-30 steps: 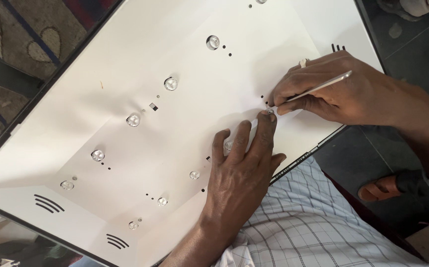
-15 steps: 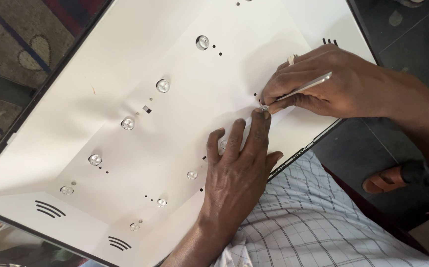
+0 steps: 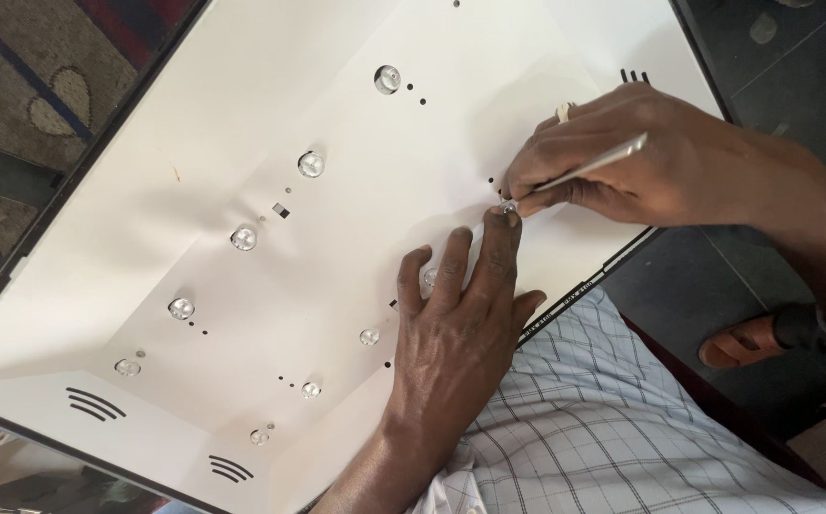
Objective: The person sits with a white light fixture panel on their lap and uses a metal rod to press small clear lens covers into holes on the panel, working on one lens at a time and steadying the panel with the other hand.
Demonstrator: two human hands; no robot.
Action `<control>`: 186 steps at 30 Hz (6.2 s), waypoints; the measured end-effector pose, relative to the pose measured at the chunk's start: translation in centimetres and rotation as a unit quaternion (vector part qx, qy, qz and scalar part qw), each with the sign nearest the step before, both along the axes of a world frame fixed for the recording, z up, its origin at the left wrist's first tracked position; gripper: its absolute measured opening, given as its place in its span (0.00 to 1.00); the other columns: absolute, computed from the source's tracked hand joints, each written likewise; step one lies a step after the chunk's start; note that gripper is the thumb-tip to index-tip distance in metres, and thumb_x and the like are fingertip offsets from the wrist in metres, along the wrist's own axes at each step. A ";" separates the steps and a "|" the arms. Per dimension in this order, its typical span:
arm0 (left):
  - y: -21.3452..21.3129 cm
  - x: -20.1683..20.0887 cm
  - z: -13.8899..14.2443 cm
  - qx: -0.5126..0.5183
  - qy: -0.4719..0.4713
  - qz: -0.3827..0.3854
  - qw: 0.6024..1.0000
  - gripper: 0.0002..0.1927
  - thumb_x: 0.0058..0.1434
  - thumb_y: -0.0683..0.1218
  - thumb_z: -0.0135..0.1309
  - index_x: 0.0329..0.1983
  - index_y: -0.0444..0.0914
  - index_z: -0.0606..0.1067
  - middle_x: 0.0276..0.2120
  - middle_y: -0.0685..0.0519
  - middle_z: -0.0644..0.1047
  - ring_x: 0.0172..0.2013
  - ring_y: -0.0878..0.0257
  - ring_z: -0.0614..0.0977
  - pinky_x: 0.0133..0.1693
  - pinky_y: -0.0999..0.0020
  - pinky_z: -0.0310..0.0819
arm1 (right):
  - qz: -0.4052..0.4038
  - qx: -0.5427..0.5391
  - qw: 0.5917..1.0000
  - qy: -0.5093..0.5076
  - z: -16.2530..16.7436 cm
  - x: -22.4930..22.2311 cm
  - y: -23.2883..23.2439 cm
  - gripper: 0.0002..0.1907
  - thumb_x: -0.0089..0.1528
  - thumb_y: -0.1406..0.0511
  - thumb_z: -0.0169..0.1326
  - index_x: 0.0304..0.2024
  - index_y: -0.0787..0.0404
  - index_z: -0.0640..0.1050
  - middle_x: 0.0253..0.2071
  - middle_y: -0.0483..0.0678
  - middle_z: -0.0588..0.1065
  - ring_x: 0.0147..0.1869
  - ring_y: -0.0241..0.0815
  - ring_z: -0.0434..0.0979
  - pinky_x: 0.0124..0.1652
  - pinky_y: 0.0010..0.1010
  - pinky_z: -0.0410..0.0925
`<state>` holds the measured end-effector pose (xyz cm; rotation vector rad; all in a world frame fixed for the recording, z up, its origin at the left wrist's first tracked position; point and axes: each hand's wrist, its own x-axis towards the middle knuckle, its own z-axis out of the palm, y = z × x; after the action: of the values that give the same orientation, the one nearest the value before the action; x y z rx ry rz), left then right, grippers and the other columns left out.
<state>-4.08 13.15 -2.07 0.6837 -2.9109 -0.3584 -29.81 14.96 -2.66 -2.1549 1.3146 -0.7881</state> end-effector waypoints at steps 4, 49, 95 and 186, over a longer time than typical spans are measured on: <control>0.0 0.0 0.1 0.003 -0.006 0.003 1.000 0.34 0.70 0.58 0.52 0.72 0.34 0.66 0.69 0.50 0.67 0.64 0.54 0.67 0.63 0.46 0.62 | -0.004 -0.017 1.000 0.010 0.2 0.0 0.3 0.17 0.56 0.66 0.62 0.48 0.60 0.78 0.42 0.43 0.83 0.42 0.40 0.85 0.41 0.33 0.75; 0.2 0.0 -0.2 -0.002 -0.008 0.002 1.000 0.36 0.69 0.60 0.53 0.73 0.35 0.65 0.69 0.51 0.65 0.64 0.55 0.67 0.64 0.47 0.61 | -0.132 -0.088 0.987 -0.015 -0.6 2.1 3.5 0.07 0.64 0.69 0.62 0.44 0.65 0.79 0.41 0.51 0.83 0.40 0.40 0.86 0.34 0.25 0.76; 0.2 0.0 -0.2 -0.012 -0.017 0.003 1.000 0.34 0.70 0.60 0.50 0.71 0.34 0.68 0.68 0.51 0.66 0.63 0.56 0.66 0.64 0.48 0.61 | -0.168 -0.088 0.982 -0.027 -1.6 2.4 5.2 0.08 0.61 0.69 0.66 0.41 0.64 0.82 0.40 0.51 0.83 0.37 0.38 0.86 0.32 0.23 0.75; 0.3 0.0 0.2 0.012 -0.011 0.011 1.000 0.35 0.69 0.59 0.53 0.71 0.34 0.67 0.70 0.51 0.66 0.64 0.57 0.66 0.65 0.47 0.59 | -0.227 -0.117 0.967 0.000 -1.1 4.5 6.1 0.06 0.64 0.70 0.65 0.43 0.64 0.81 0.39 0.53 0.83 0.35 0.38 0.84 0.31 0.24 0.75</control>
<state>-4.10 13.44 -1.91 0.7271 -2.9208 -0.3862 -25.26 21.05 -3.80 -2.0420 1.8288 -1.1714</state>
